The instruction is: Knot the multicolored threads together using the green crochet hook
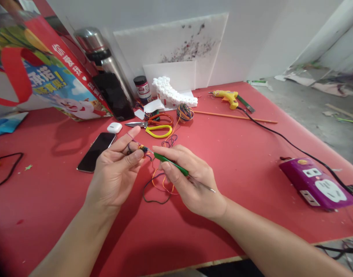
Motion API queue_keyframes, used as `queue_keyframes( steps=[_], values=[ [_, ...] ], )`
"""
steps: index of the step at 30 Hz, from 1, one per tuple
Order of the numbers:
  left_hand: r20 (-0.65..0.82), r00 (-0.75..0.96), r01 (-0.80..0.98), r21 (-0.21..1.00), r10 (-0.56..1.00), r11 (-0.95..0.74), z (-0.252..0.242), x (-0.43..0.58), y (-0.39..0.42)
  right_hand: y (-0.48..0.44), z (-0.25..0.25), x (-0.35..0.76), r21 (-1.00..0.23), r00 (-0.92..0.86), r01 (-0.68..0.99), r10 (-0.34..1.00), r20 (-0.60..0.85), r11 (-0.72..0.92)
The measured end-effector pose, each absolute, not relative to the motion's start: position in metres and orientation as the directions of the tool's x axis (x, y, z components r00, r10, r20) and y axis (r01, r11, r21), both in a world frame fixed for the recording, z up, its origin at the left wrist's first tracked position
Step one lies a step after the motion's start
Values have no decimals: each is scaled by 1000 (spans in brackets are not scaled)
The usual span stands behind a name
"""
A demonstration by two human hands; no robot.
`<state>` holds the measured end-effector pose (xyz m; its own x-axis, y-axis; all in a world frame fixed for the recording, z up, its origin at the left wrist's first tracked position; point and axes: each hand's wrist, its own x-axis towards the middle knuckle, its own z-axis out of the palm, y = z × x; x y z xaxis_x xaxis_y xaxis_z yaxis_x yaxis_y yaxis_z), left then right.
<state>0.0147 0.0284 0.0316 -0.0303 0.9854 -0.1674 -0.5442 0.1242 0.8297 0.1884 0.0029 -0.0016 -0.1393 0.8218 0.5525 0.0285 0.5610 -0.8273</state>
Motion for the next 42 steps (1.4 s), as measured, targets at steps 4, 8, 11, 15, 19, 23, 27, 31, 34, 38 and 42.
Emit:
queue_keyframes(
  steps=[4, 8, 11, 15, 19, 23, 27, 31, 34, 38, 42],
  values=[
    [-140, -40, -513, 853, 989, 99, 31, 15, 27, 2, -2, 188, -835, -139, 29, 829, 542, 550],
    [-103, -57, -469, 881, 993, 65, 30, 17, 26, 2, -3, 189, -849, -130, -13, 841, 525, 528],
    [-76, -74, -394, 918, 994, 41, 27, 21, 23, 2, -2, 188, -850, -125, 55, 848, 515, 524],
    [-38, -116, -334, 943, 992, -3, 21, 28, 18, 1, -2, 180, -703, -161, 259, 747, 645, 663],
    [-30, -77, -359, 933, 997, 0, 19, 31, 17, 0, -3, 177, -630, -173, 297, 689, 704, 718],
    [-36, -66, -383, 924, 997, 8, 21, 29, 18, 2, -5, 181, -599, -189, 289, 658, 729, 747],
    [-49, -79, -383, 924, 996, 15, 24, 24, 22, 2, -3, 183, -638, -186, 267, 688, 701, 722],
    [-60, -101, -390, 921, 993, 16, 26, 20, 24, 0, -1, 184, -677, -186, 222, 712, 677, 701],
    [-55, -112, -387, 922, 992, 7, 27, 19, 24, 0, -1, 185, -701, -174, 199, 729, 663, 685],
    [-72, -93, -399, 916, 993, 29, 29, 19, 24, 2, -3, 187, -739, -173, 148, 753, 635, 658],
    [-108, -23, -487, 869, 994, 83, 28, 20, 24, 5, -2, 190, -776, -201, 74, 771, 604, 627]
  ],
)
